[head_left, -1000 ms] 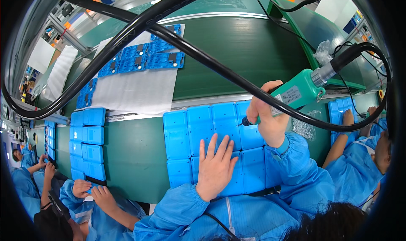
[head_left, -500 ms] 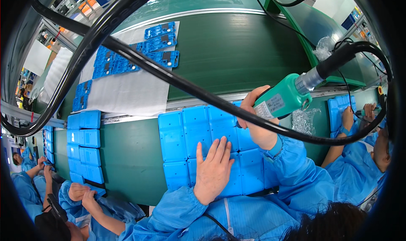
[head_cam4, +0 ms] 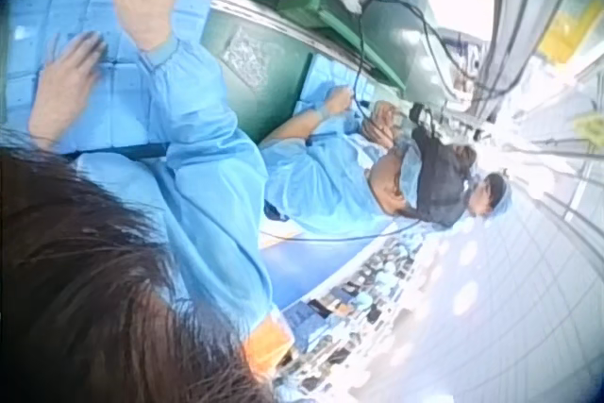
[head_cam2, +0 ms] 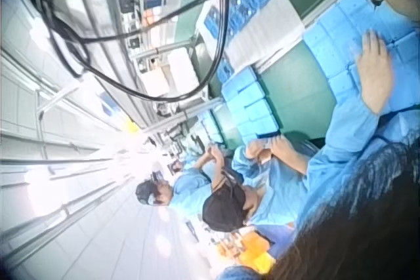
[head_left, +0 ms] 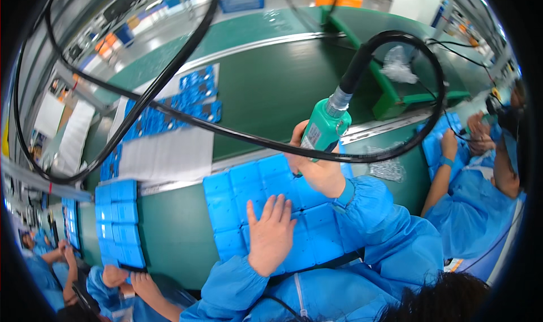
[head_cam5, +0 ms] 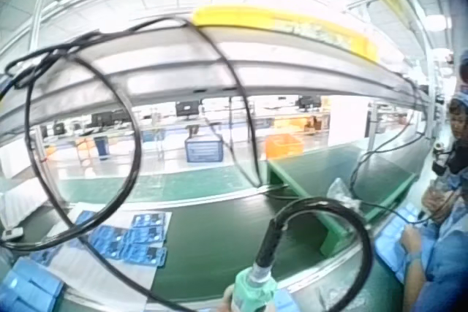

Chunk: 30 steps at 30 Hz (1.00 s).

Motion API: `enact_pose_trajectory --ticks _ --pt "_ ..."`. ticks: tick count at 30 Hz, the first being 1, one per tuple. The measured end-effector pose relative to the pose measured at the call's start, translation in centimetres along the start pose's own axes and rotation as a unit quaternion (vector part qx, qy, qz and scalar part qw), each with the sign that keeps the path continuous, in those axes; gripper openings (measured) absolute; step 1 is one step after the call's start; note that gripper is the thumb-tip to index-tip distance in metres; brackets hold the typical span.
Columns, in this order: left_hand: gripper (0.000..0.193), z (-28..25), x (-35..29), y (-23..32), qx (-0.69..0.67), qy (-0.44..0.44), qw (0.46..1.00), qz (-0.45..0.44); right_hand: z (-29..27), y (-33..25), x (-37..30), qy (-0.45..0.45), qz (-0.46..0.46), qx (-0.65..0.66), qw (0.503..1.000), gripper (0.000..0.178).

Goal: Using an electric screwdriver to fasten screws into blue plastic electronic housings on an assembly line.

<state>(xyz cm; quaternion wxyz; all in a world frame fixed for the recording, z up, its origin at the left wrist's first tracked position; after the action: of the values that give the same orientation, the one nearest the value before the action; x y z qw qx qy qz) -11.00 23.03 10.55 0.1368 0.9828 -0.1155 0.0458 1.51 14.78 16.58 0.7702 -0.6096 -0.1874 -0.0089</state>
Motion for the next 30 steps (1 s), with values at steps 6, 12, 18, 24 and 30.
enact_pose_trajectory --ticks 6,12,18,24,30 --pt "0.034 -1.1 2.6 4.1 -0.032 -0.002 0.994 0.101 -7.0 -11.9 -0.1 0.144 -0.093 0.014 0.985 0.017" --pt "0.029 5.7 12.8 17.8 -0.112 -0.041 0.925 0.361 -15.5 -16.3 -2.4 0.213 -0.151 -0.231 0.937 0.016" --pt "0.018 16.9 20.1 19.4 -0.155 -0.023 0.967 0.198 -15.1 -16.4 -4.1 0.264 -0.120 -0.261 0.921 0.021" --pt "0.022 13.5 19.5 18.7 -0.215 0.120 0.940 0.235 -16.2 -13.8 -3.1 0.214 -0.107 -0.241 0.941 0.020" --pt "0.012 14.2 20.5 13.4 -0.567 0.057 0.821 -0.022 -16.0 -11.0 -2.9 0.261 -0.121 -0.267 0.920 0.021"
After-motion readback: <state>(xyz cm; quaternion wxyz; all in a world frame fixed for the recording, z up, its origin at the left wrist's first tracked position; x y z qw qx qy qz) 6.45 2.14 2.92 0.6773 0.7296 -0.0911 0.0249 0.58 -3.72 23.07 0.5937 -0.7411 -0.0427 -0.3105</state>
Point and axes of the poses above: each hand's wrist, its own x-axis towards the middle knuckle, its own z-axis out of the palm, y = z × x, the point moved 6 cm from there along x, towards the middle knuckle, and after that the axes turned 1 degree about z, right-handed, at the moved point
